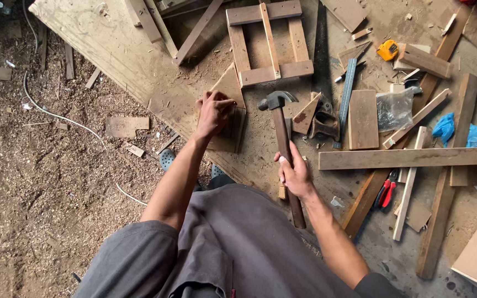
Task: The person uses a ruler and pencil to mark lines on a small triangular wooden piece, then uses a hammer to drive nails along the marked lines. The person handles the ruler, pencil, hammer, and nails while working on the wood piece.
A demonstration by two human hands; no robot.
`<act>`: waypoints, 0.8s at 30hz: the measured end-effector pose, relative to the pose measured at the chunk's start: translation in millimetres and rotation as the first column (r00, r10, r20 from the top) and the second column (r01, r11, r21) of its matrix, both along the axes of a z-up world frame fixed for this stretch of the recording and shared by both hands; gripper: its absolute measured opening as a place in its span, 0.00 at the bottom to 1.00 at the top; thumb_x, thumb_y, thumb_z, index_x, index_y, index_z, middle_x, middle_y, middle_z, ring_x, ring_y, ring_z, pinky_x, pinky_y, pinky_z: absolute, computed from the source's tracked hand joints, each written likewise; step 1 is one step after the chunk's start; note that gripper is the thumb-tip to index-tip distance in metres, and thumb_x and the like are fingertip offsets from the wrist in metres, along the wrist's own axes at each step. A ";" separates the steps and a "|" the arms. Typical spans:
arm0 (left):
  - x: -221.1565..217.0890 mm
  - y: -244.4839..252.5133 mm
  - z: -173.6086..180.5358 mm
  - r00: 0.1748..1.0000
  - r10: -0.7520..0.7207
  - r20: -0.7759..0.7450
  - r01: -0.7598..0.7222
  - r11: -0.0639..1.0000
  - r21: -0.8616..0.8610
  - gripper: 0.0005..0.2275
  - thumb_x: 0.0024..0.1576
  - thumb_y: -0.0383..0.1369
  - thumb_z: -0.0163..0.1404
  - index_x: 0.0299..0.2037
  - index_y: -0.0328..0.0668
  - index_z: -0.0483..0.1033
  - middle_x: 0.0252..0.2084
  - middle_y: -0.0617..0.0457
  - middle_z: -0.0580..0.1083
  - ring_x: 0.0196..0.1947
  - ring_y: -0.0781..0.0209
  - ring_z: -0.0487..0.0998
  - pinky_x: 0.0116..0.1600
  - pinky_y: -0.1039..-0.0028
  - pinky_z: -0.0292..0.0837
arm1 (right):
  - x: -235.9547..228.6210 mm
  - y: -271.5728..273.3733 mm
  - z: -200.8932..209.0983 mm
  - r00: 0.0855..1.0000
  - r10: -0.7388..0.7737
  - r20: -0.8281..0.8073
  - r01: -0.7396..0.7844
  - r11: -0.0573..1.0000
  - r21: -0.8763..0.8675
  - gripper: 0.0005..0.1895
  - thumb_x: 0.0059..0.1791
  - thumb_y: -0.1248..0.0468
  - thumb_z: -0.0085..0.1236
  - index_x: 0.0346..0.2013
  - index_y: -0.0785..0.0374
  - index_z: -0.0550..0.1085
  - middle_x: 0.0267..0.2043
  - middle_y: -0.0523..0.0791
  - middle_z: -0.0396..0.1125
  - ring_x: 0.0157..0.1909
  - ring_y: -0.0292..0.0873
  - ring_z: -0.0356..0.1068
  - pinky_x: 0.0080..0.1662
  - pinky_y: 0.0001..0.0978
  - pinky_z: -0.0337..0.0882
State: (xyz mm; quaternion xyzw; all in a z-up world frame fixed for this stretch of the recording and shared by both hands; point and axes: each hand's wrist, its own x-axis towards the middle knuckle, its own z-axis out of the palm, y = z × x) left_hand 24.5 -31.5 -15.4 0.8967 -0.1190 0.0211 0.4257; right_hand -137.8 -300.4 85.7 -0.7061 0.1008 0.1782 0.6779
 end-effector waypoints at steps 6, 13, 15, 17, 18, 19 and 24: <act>0.1 -0.1 -5.2 1.000 0.013 0.006 -0.013 1.000 -0.021 0.09 0.56 0.33 0.61 0.46 0.56 0.86 0.44 0.60 0.76 0.53 0.57 0.68 0.60 0.64 0.56 | 0.7 1.7 -10.5 0.999 0.033 -0.003 -0.032 0.998 0.050 0.34 0.55 0.71 0.39 0.76 0.65 0.45 0.46 0.47 0.66 0.22 0.30 0.62 0.21 0.21 0.66; -3.7 -0.4 9.1 0.998 0.019 0.061 -0.020 1.000 0.023 0.07 0.56 0.33 0.61 0.43 0.56 0.87 0.41 0.60 0.76 0.50 0.58 0.68 0.57 0.63 0.54 | 0.4 5.1 -20.1 0.998 0.049 0.050 -0.049 0.999 0.005 0.34 0.54 0.71 0.41 0.75 0.67 0.46 0.42 0.45 0.67 0.21 0.31 0.62 0.21 0.23 0.67; -5.0 -1.3 12.6 0.994 0.019 0.109 -0.021 1.000 0.019 0.06 0.56 0.33 0.61 0.43 0.56 0.87 0.41 0.60 0.76 0.50 0.58 0.69 0.57 0.64 0.54 | 1.9 3.6 -20.8 0.955 0.162 0.249 -0.053 0.918 -0.394 0.29 0.57 0.67 0.44 0.71 0.71 0.52 0.35 0.44 0.69 0.24 0.31 0.68 0.23 0.22 0.70; -7.3 -0.5 13.7 0.991 0.017 0.131 -0.019 1.000 0.012 0.06 0.57 0.33 0.61 0.43 0.56 0.87 0.40 0.59 0.76 0.51 0.58 0.70 0.56 0.65 0.56 | 2.1 3.5 -22.7 0.925 0.262 0.276 -0.046 0.796 -0.603 0.24 0.59 0.65 0.44 0.67 0.73 0.58 0.28 0.43 0.68 0.21 0.34 0.68 0.21 0.23 0.68; -7.5 -0.6 13.3 0.990 0.006 0.141 -0.011 0.999 0.036 0.07 0.57 0.33 0.60 0.43 0.56 0.87 0.41 0.58 0.76 0.51 0.57 0.69 0.57 0.65 0.56 | 4.3 4.4 -25.0 0.932 0.279 0.232 -0.073 0.769 -0.635 0.21 0.59 0.64 0.41 0.65 0.72 0.60 0.24 0.43 0.66 0.17 0.36 0.65 0.19 0.25 0.66; -7.5 -0.4 12.1 0.989 -0.006 0.150 -0.003 0.998 0.060 0.07 0.56 0.33 0.60 0.43 0.57 0.87 0.41 0.58 0.76 0.51 0.56 0.69 0.57 0.65 0.56 | 5.5 5.2 -26.8 0.937 0.295 0.187 -0.101 0.742 -0.663 0.19 0.59 0.64 0.39 0.62 0.71 0.63 0.20 0.43 0.63 0.12 0.38 0.63 0.16 0.28 0.63; -7.4 2.4 -0.5 0.988 -0.035 0.147 0.011 0.987 0.162 0.11 0.54 0.32 0.57 0.44 0.59 0.87 0.45 0.53 0.75 0.54 0.50 0.68 0.60 0.63 0.57 | 15.7 23.9 -31.6 0.834 0.349 0.426 0.014 0.760 -0.650 0.17 0.63 0.62 0.37 0.61 0.73 0.63 0.23 0.44 0.63 0.15 0.34 0.61 0.18 0.25 0.63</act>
